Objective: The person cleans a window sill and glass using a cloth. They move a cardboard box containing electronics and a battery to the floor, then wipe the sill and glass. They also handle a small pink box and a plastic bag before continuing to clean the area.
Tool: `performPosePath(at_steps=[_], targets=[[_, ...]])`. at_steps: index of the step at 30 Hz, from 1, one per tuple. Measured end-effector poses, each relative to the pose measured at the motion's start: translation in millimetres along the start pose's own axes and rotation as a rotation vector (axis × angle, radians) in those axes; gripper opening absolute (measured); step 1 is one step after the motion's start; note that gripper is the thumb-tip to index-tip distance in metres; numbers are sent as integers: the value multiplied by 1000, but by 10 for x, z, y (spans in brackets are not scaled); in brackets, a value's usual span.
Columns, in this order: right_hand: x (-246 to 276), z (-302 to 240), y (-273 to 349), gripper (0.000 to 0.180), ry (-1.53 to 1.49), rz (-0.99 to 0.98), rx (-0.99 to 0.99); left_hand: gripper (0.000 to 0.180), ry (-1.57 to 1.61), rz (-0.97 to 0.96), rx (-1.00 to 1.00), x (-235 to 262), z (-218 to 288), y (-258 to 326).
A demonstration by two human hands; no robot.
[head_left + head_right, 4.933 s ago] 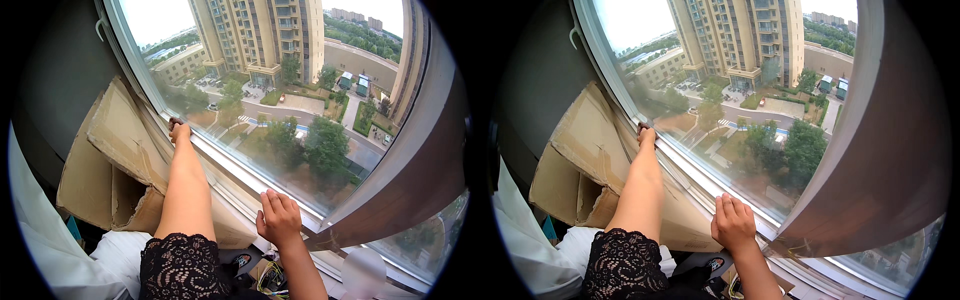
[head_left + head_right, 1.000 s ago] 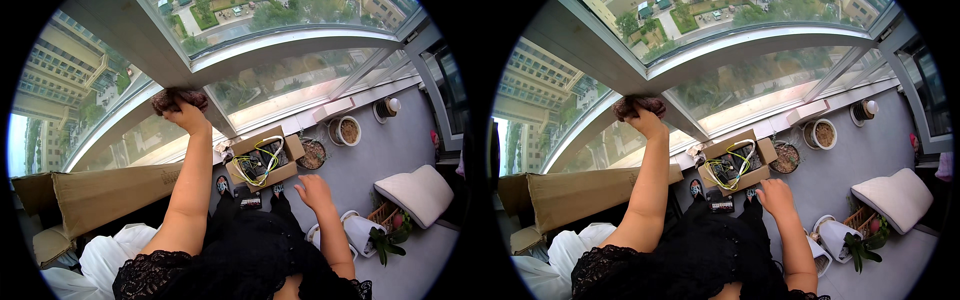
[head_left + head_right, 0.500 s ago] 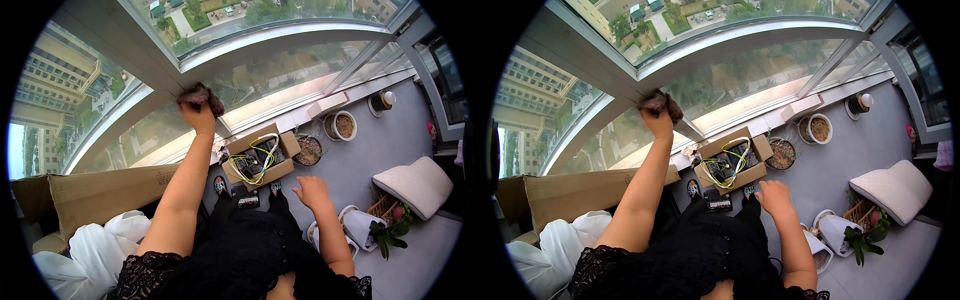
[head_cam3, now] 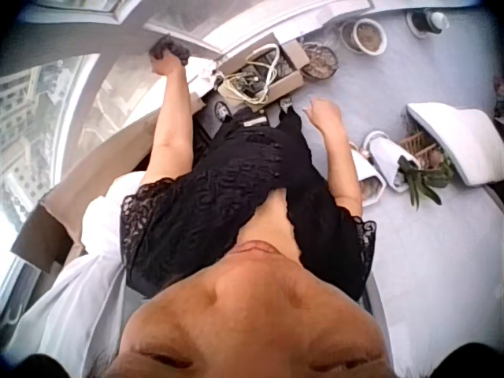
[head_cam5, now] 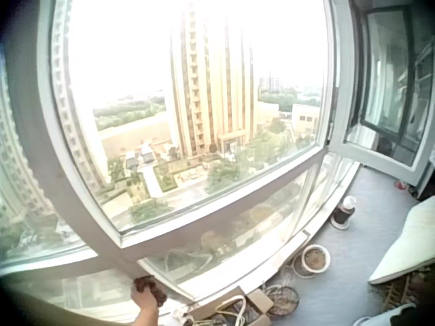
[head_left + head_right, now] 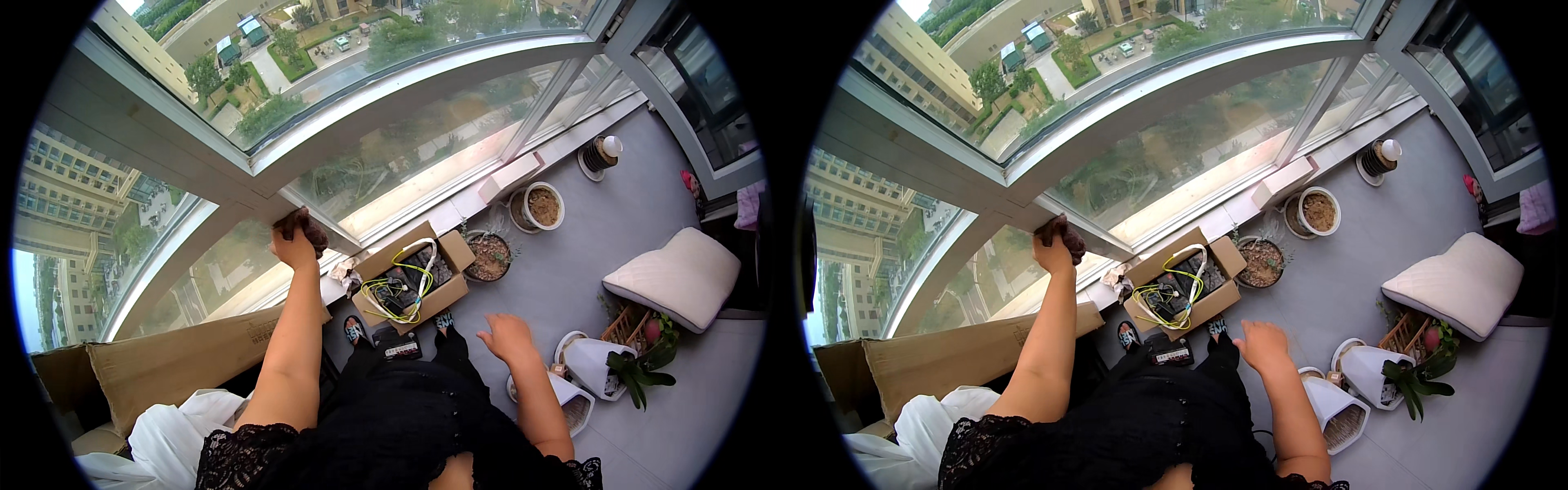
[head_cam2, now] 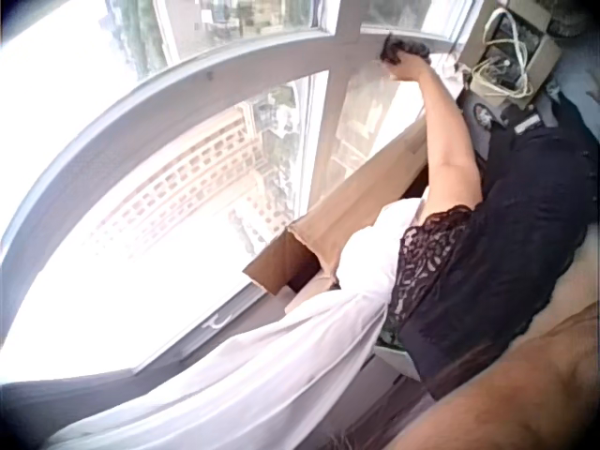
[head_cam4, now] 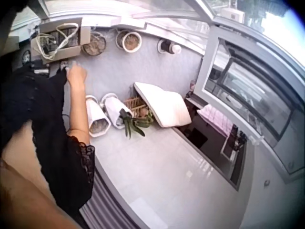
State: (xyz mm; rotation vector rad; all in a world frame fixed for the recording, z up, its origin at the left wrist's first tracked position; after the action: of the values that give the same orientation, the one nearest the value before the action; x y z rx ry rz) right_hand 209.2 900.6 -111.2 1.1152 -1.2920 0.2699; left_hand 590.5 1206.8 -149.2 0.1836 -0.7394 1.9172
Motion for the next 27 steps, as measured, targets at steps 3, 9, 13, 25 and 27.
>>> performPosePath(at_steps=[3,9,13,25,27], targets=[[96,31,-7,44,-35,81,1,27,329,123,45,13,111,37],[168,-92,-75,45,-1,-22,-34,31,262,88,-176,65,340,-148],[185,-267,-127,41,-18,25,57,30,305,-77,335,-242,-334,233],[336,-614,-519,45,-4,81,316,15,747,454,-229,648,1220,-539],[267,-689,-576,45,34,82,366,18,606,379,-324,516,1016,-439]])
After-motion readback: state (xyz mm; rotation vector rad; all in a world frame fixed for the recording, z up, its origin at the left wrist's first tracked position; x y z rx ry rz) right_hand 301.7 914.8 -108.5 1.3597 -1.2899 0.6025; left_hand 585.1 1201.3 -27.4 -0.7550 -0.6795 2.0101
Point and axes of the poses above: each hand's wrist, its own y-axis away from the middle knuckle, its own x-axis out of the back of the hand, z = x × y, the point moved 5 cm from there along -y, towards the middle knuckle, and after that the axes turned 15 degrees about -x, right-handed, at the moved point
